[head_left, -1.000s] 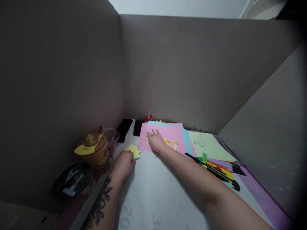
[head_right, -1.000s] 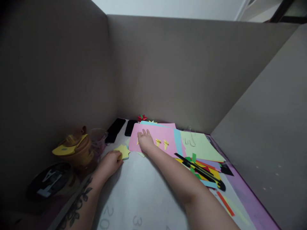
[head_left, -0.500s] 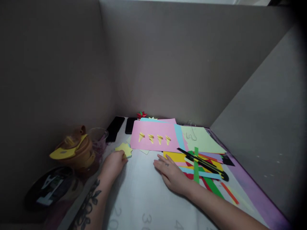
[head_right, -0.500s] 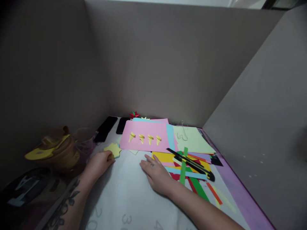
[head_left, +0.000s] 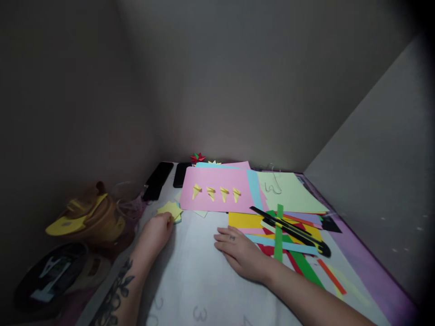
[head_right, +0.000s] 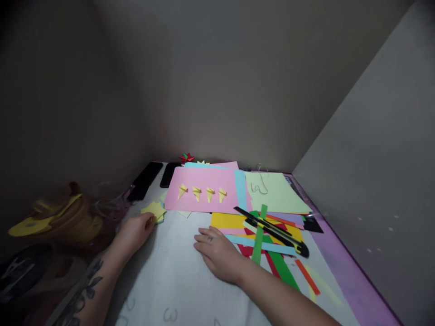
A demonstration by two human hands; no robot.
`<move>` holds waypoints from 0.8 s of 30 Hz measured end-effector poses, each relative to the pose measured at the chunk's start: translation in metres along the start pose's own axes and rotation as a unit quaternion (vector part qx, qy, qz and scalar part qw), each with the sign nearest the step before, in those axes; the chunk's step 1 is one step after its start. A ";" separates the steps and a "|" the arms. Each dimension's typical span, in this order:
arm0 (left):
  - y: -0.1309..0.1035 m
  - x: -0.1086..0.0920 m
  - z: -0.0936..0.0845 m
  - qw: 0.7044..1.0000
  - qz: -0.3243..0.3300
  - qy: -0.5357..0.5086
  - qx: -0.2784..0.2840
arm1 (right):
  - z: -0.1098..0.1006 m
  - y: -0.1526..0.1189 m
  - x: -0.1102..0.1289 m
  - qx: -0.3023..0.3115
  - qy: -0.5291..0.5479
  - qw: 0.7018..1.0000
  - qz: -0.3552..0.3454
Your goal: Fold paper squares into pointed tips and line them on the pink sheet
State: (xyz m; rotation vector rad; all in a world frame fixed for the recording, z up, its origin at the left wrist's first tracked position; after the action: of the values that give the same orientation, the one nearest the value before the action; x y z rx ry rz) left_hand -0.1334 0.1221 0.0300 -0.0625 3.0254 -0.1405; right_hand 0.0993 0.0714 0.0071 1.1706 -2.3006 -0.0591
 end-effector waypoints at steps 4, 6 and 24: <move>-0.002 0.012 -0.011 0.999 -0.023 -0.017 -0.043 | -0.005 0.001 0.001 -0.023 0.014 1.000 -0.012; -0.012 0.008 -0.027 0.981 -0.037 -0.094 -0.164 | -0.009 0.001 0.002 -0.050 0.022 0.998 -0.019; -0.047 -0.096 0.048 0.669 -0.079 -0.711 0.201 | -0.047 -0.004 0.008 -0.230 0.071 0.969 -0.052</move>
State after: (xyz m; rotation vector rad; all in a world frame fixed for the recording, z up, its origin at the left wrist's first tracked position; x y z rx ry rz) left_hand -0.0311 0.0753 -0.0025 -0.2489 1.3480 -0.4840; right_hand 0.1215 0.0729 0.0495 1.0118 -1.9554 -0.5037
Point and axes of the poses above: each hand's wrist, its own y-axis towards the middle knuckle, its own z-axis out of the palm, x = y × z, the point moved 7 cm from there along y, towards the middle knuckle, and after that the axes turned 2 degrees about y, right-handed, at the moved point
